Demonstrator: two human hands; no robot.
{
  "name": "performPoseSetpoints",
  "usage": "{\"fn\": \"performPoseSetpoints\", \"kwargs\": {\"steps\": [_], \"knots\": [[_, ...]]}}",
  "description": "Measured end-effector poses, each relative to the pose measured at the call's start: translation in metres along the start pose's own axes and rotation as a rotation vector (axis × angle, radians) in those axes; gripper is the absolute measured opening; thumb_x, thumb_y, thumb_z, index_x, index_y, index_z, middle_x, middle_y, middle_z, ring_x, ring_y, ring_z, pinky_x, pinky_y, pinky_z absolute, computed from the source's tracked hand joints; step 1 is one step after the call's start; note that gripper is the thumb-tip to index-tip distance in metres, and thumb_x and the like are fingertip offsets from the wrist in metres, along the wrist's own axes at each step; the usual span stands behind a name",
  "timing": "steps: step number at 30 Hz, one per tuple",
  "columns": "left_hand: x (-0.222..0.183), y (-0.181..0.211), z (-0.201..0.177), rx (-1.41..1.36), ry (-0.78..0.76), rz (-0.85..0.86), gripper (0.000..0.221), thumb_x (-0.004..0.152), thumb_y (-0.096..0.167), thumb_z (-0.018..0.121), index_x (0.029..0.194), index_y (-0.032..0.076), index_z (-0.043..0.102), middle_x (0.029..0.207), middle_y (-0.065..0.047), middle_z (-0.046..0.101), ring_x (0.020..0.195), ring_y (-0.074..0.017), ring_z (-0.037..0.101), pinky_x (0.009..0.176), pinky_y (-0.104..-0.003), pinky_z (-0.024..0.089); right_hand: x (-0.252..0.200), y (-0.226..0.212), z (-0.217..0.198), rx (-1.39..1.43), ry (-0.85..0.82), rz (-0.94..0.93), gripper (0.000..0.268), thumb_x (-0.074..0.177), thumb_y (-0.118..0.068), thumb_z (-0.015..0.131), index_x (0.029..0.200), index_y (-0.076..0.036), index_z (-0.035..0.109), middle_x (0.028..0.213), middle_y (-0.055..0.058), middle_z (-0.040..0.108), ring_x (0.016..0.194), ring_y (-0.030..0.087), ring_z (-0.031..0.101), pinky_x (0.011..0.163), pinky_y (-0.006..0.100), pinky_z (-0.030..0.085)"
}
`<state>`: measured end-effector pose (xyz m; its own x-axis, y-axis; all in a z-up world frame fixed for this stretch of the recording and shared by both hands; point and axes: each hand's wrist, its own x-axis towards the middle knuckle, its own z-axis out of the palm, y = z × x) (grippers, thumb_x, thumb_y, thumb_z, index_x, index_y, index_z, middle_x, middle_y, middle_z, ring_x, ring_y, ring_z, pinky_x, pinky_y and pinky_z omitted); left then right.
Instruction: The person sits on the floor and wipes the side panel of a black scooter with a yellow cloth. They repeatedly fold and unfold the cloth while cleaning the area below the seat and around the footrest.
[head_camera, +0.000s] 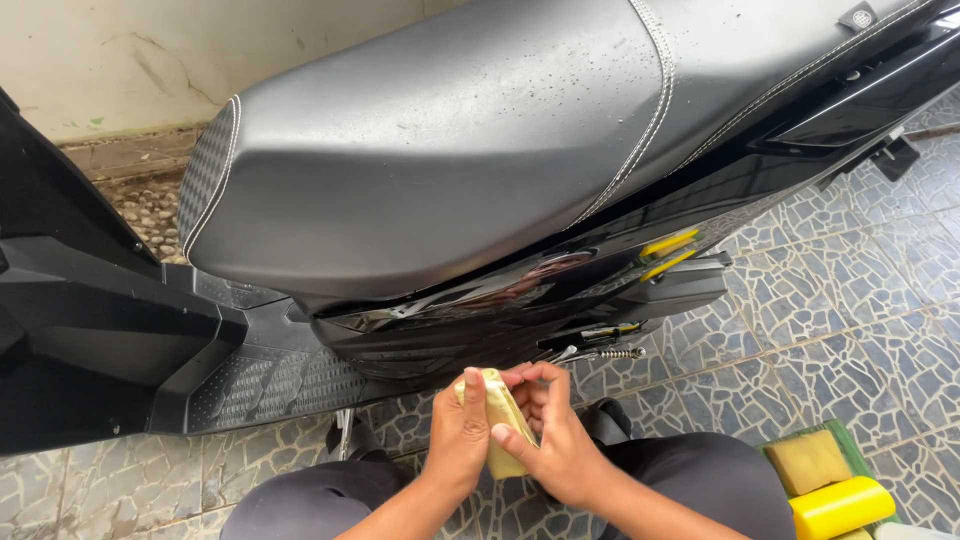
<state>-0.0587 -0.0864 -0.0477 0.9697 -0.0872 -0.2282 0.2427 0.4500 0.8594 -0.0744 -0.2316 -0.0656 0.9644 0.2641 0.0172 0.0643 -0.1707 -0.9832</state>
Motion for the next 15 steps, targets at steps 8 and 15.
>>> {"fn": "performPoseSetpoints", "kwargs": {"steps": [8, 15], "knots": [[-0.009, -0.006, 0.005, 0.067, 0.034, 0.062, 0.082, 0.09, 0.067, 0.022, 0.087, 0.003, 0.072, 0.095, -0.02, 0.085, 0.083, -0.0323, 0.085, 0.073, -0.043, 0.071, 0.005, -0.004, -0.014, 0.1, -0.488, 0.362, 0.068, 0.08, -0.05, 0.073, 0.128, -0.004, 0.059, 0.117, 0.009, 0.069, 0.108, 0.018, 0.068, 0.092, 0.029, 0.058], [0.009, -0.006, -0.01, 0.223, -0.289, 0.311, 0.072, 0.089, 0.073, 0.054, 0.116, 0.007, 0.063, 0.111, -0.012, 0.076, 0.09, -0.0207, 0.075, 0.076, -0.032, 0.063, 0.012, -0.007, -0.053, 0.086, -0.566, 0.416, 0.02, 0.099, -0.025, 0.063, 0.096, -0.005, 0.061, 0.083, 0.01, 0.071, 0.071, 0.019, 0.072, 0.067, 0.028, 0.062]]}}
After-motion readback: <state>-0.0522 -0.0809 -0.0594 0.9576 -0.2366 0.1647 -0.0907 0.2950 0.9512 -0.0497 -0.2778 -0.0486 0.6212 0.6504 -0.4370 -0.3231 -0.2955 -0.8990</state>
